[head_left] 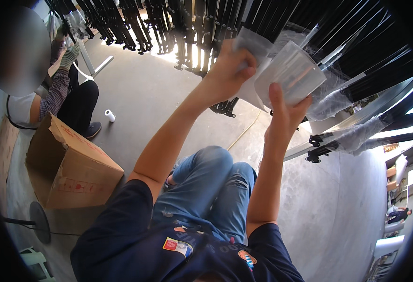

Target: The person wraps protective plastic film around the ends of black metal rods that are hanging from a rack, pulling lengths of film from a roll and smoothing them onto the rods.

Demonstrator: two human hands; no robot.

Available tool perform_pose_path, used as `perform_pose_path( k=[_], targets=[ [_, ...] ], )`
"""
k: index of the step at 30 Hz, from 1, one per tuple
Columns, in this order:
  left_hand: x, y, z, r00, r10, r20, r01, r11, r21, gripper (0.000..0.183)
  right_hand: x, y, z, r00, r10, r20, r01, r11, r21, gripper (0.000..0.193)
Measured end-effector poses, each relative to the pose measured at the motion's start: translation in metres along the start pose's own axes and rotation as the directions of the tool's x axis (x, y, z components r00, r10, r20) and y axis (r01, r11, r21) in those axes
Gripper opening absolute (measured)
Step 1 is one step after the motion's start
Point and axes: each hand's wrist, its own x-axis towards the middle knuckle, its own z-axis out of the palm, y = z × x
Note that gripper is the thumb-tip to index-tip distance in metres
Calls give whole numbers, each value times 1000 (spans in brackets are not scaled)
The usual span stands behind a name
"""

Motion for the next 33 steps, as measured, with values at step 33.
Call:
perform_pose_path(
  k=[33],
  targets=[
    [12,-29,15,997,67,-37,-64,995,80,21,-262,95,-160,480,812,332,-817,552,-166,67]
  ],
)
